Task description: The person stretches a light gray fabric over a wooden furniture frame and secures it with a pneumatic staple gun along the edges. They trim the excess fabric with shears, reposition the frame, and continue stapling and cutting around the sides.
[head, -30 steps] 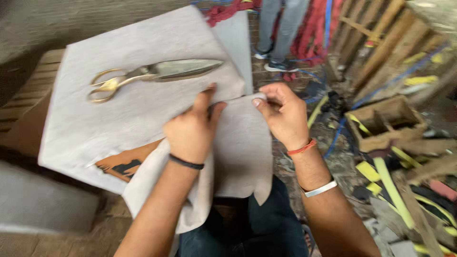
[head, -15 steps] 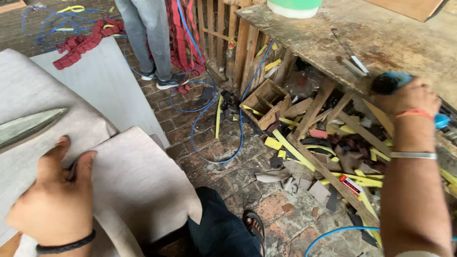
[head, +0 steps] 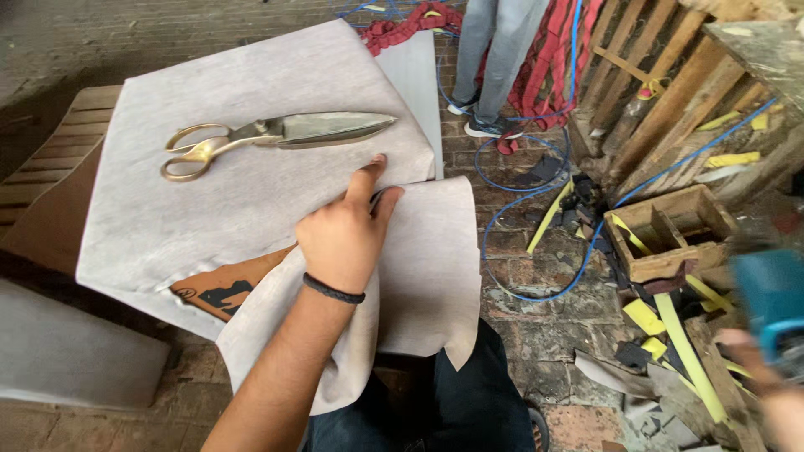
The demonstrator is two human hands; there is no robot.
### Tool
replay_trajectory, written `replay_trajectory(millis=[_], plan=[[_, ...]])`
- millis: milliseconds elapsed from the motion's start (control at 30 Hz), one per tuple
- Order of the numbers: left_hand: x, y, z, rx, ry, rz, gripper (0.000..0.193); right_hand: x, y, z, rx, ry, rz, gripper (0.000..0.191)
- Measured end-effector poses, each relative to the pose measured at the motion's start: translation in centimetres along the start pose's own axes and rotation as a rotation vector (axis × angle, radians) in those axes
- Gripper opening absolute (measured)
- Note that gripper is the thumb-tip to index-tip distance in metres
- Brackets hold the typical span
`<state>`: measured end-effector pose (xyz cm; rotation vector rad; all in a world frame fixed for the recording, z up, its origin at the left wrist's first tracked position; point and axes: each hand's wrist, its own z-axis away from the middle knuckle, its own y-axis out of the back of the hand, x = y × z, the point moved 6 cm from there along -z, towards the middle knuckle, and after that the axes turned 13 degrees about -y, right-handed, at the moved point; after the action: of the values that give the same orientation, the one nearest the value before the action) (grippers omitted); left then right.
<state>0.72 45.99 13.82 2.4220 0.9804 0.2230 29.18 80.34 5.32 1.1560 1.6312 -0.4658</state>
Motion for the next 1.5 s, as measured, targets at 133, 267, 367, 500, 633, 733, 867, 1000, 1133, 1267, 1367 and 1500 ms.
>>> replay_trajectory(millis=[133, 267, 367, 500, 633, 733, 867, 1000, 1133, 1267, 1367, 1500], plan=[[-0.4, -0.5, 0.2, -0.018, 0.038, 0.02, 0.039, -2.9, -13.8, 5.8, -0.136, -0.057, -0.234, 0.039], [-0.3, -0.4, 0.6, 0.043, -0.009, 0.016, 0.037, -3.5, -25.1, 7.4, -0.267, -0.103, -0.552, 0.035], [-0.6, -0.8, 0.7, 0.018, 0.002, 0.012, 0.038, -3.8, -27.9, 7.6, -0.205, -0.008, -0.483, 0.04], [-0.8, -0.9, 0.7, -0.012, 0.012, 0.002, 0.039, -4.1, -28.3, 7.5, -0.248, -0.024, -0.515, 0.038], [-0.7, -0.9, 0.5, -0.009, 0.012, 0.016, 0.039, -4.7, -28.2, 7.2, -0.239, -0.023, -0.443, 0.035], [-0.8, -1.2, 0.8, -0.058, 0.018, 0.043, 0.042, -5.1, -28.6, 7.1, -0.272, -0.011, -0.428, 0.034], [-1.6, 0.1, 3.5, -0.031, 0.005, 0.129, 0.055, -5.8, -28.4, 7.1, -0.226, 0.085, -0.401, 0.032], [-4.7, 3.0, 10.5, -0.123, 0.26, 0.15, 0.053, -4.4, -29.1, 7.1, -0.313, -0.197, -0.514, 0.022], [-8.8, 5.9, 16.9, -0.156, 0.491, 0.151, 0.022, -5.0, -28.9, 7.1, -0.293, -0.082, -0.51, 0.025], [-12.1, 7.4, 21.0, -0.238, 0.665, 0.182, 0.026, -5.5, -28.9, 7.1, -0.297, -0.045, -0.516, 0.031], [-12.7, 8.4, 22.1, -0.191, 0.693, 0.309, 0.023, -6.1, -29.0, 7.2, -0.329, -0.044, -0.496, 0.036], [-12.8, 11.8, 21.7, -0.086, 0.732, 0.4, 0.021, -7.0, -28.7, 7.3, -0.35, -0.042, -0.49, 0.038]])
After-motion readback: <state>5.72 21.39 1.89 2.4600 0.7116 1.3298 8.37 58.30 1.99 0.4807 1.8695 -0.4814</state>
